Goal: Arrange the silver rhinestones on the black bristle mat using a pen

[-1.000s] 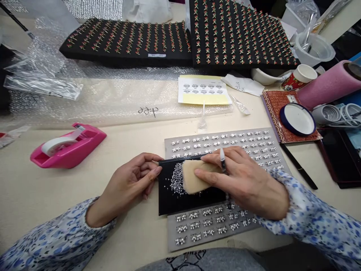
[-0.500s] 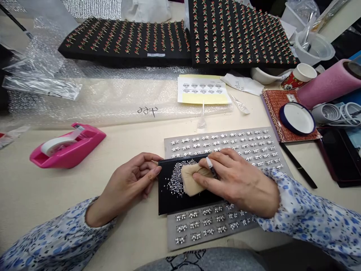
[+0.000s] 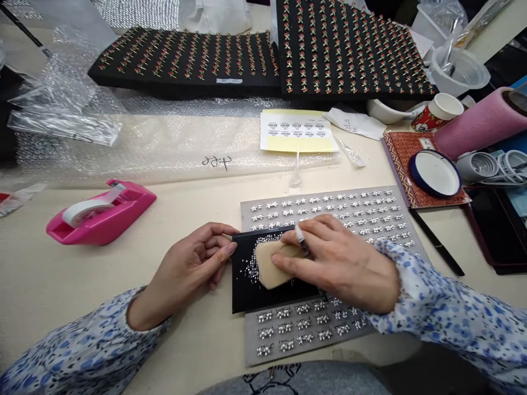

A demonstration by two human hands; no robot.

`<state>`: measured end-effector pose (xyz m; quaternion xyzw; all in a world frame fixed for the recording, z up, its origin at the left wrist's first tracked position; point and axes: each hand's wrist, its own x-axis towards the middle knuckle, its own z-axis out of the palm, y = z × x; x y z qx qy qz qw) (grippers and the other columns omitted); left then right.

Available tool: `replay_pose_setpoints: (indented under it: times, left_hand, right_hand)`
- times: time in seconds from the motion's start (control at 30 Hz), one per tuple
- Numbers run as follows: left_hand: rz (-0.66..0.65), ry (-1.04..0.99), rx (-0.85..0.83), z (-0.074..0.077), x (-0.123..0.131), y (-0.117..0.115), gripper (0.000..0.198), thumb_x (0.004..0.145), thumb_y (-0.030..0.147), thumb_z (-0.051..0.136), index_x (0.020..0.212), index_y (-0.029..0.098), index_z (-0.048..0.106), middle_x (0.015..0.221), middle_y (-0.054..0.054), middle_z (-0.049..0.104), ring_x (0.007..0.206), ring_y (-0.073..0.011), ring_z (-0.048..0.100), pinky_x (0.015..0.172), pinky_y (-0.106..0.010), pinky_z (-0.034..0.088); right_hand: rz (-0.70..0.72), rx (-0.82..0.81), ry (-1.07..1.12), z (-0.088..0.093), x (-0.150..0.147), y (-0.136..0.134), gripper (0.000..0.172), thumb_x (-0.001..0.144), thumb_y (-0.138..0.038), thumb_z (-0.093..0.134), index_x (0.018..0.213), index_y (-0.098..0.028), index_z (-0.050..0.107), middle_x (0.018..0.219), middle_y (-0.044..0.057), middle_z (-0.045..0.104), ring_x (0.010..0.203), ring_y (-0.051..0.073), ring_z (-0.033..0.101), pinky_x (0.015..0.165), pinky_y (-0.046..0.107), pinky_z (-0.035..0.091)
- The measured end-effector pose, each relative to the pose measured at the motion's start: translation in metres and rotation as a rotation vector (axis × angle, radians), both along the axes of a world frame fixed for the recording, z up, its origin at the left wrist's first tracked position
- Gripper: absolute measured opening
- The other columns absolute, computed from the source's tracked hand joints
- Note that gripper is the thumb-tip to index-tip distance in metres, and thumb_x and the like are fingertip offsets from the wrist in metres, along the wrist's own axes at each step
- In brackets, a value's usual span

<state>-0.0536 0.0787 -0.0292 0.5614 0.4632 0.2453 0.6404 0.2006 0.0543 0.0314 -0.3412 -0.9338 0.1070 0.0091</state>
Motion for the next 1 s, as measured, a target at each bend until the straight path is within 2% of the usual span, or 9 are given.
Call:
replay_pose_setpoints:
  times: [0.1,0.2,0.5,0.6,0.77,0.9,1.0]
  left_hand:
    - [0.003,0.001,-0.004,-0.001,0.0,0.0,0.015,0.088,0.025,0.051,0.102,0.019,0.048,0.066,0.004,0.048,0.041,-0.0061,0.045,0.032,-0.014,0.044]
    - [0.006,0.002,-0.007,-0.003,0.0,0.0,0.016,0.088,0.026,0.052,0.102,0.019,0.048,0.067,0.004,0.048,0.041,-0.0061,0.045,0.032,-0.014,0.044]
    - [0.006,-0.004,0.004,-0.002,-0.001,0.0,0.016,0.088,0.026,0.051,0.102,0.018,0.048,0.068,0.003,0.049,0.042,-0.0063,0.046,0.031,-0.014,0.045]
    - [0.006,0.0,0.007,-0.002,0.0,0.001,0.016,0.088,0.026,0.051,0.103,0.018,0.048,0.068,0.003,0.049,0.041,-0.0065,0.046,0.031,-0.015,0.045]
    - [0.007,0.003,0.016,-0.003,0.0,0.0,0.016,0.088,0.026,0.051,0.102,0.018,0.048,0.067,0.004,0.048,0.04,-0.0063,0.045,0.031,-0.015,0.045]
    - [0.004,0.004,0.013,-0.002,-0.001,0.0,0.016,0.088,0.025,0.051,0.102,0.018,0.048,0.067,0.004,0.048,0.041,-0.0061,0.045,0.031,-0.014,0.044]
    - [0.001,0.006,0.01,-0.002,-0.001,0.0,0.016,0.088,0.026,0.051,0.103,0.019,0.048,0.067,0.004,0.049,0.041,-0.0062,0.046,0.032,-0.014,0.044]
  right_hand:
    - [0.049,0.002,-0.047,-0.003,-0.015,0.004,0.041,0.087,-0.009,0.036,0.125,-0.023,0.045,0.118,0.01,0.051,0.105,0.023,0.043,0.091,0.044,0.037]
    - [0.061,0.01,-0.058,-0.004,-0.015,0.004,0.04,0.087,-0.011,0.037,0.125,-0.022,0.044,0.118,0.011,0.051,0.106,0.023,0.042,0.092,0.044,0.035]
    - [-0.052,0.002,-0.085,0.003,0.035,-0.013,0.049,0.082,-0.003,0.036,0.126,-0.025,0.045,0.122,0.009,0.049,0.106,0.024,0.044,0.089,0.046,0.037]
    - [-0.065,-0.003,-0.047,0.006,0.043,-0.013,0.052,0.081,-0.001,0.036,0.126,-0.024,0.045,0.121,0.01,0.05,0.105,0.023,0.045,0.086,0.045,0.039]
    - [-0.045,0.001,0.021,0.004,0.024,0.0,0.047,0.084,-0.005,0.037,0.126,-0.024,0.045,0.121,0.01,0.05,0.103,0.022,0.044,0.086,0.045,0.039]
    - [0.049,-0.003,-0.036,-0.001,-0.005,0.009,0.039,0.087,-0.01,0.037,0.122,-0.023,0.047,0.118,0.01,0.051,0.106,0.023,0.042,0.09,0.044,0.037]
    - [0.09,0.013,-0.057,-0.004,-0.015,0.012,0.037,0.088,-0.012,0.035,0.122,-0.021,0.047,0.116,0.011,0.051,0.105,0.023,0.041,0.09,0.044,0.036]
